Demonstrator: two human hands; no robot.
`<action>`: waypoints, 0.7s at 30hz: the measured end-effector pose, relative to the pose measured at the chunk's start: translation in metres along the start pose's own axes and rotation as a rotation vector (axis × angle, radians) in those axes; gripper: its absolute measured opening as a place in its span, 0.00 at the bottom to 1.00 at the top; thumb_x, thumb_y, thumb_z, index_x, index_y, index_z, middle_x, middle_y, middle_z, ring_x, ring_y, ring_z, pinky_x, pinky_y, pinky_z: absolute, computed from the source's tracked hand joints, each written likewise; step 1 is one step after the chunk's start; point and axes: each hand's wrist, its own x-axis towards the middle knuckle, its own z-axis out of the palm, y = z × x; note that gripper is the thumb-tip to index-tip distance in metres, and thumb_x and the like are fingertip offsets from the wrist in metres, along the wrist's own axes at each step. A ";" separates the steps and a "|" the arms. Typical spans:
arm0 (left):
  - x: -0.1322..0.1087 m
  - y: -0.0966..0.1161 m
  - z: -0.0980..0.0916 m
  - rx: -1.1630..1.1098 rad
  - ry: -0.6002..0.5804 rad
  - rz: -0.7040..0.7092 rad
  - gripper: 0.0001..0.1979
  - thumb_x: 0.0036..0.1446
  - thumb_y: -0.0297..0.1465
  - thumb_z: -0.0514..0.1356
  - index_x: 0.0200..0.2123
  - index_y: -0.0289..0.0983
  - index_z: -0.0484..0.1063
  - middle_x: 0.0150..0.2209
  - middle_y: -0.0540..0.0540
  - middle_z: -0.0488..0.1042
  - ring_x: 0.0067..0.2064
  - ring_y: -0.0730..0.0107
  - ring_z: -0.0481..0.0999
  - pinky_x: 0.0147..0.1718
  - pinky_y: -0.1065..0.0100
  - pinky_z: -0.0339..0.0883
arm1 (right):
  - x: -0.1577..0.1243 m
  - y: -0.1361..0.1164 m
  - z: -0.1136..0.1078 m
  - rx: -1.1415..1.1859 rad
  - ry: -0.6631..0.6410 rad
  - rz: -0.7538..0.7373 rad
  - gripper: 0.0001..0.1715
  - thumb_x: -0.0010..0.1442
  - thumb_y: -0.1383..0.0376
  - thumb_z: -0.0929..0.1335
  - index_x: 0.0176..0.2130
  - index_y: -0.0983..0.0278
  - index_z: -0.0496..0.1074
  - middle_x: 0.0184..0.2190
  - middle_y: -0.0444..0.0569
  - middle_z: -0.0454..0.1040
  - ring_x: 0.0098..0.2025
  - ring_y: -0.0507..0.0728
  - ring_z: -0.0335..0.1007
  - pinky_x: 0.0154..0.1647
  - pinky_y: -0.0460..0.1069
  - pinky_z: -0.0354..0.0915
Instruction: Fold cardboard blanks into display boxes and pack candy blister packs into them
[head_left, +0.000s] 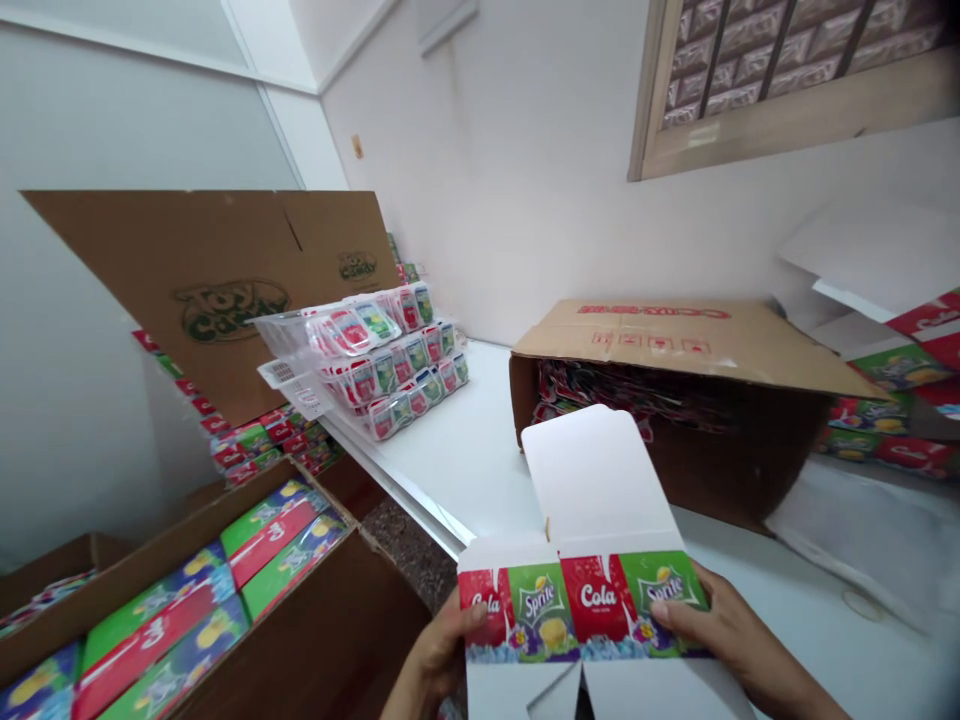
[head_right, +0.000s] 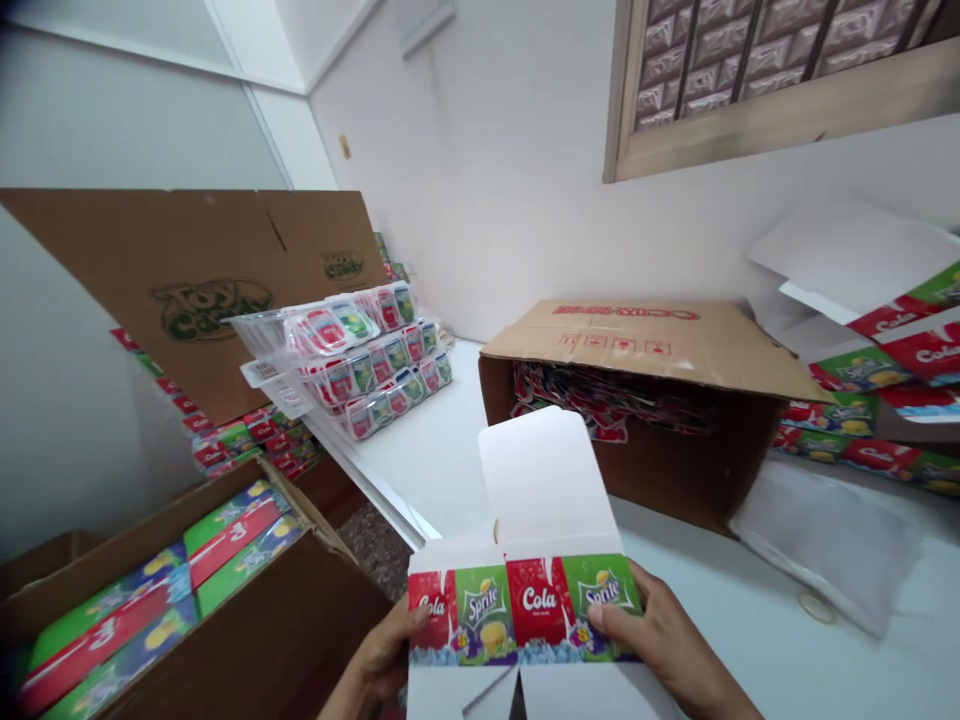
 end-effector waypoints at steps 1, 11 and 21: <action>-0.004 -0.006 0.000 -0.042 0.023 -0.005 0.33 0.32 0.34 0.75 0.46 0.35 0.74 0.37 0.38 0.81 0.43 0.42 0.79 0.45 0.49 0.71 | 0.004 0.001 0.000 0.028 -0.027 0.011 0.33 0.45 0.54 0.74 0.47 0.66 0.70 0.38 0.54 0.79 0.36 0.64 0.76 0.39 0.57 0.71; -0.029 0.019 0.026 -0.078 0.420 0.074 0.30 0.33 0.32 0.74 0.44 0.34 0.74 0.32 0.37 0.81 0.36 0.39 0.80 0.36 0.46 0.75 | 0.045 0.004 0.000 -0.038 -0.059 0.081 0.45 0.51 0.43 0.68 0.59 0.64 0.57 0.40 0.54 0.76 0.38 0.61 0.76 0.40 0.56 0.70; 0.056 0.111 0.010 0.048 1.027 0.978 0.21 0.32 0.30 0.72 0.35 0.35 0.74 0.30 0.48 0.78 0.28 0.63 0.78 0.30 0.60 0.75 | 0.053 0.100 -0.038 -0.983 -0.002 -0.246 0.28 0.63 0.53 0.61 0.59 0.63 0.62 0.47 0.55 0.74 0.48 0.59 0.72 0.51 0.56 0.67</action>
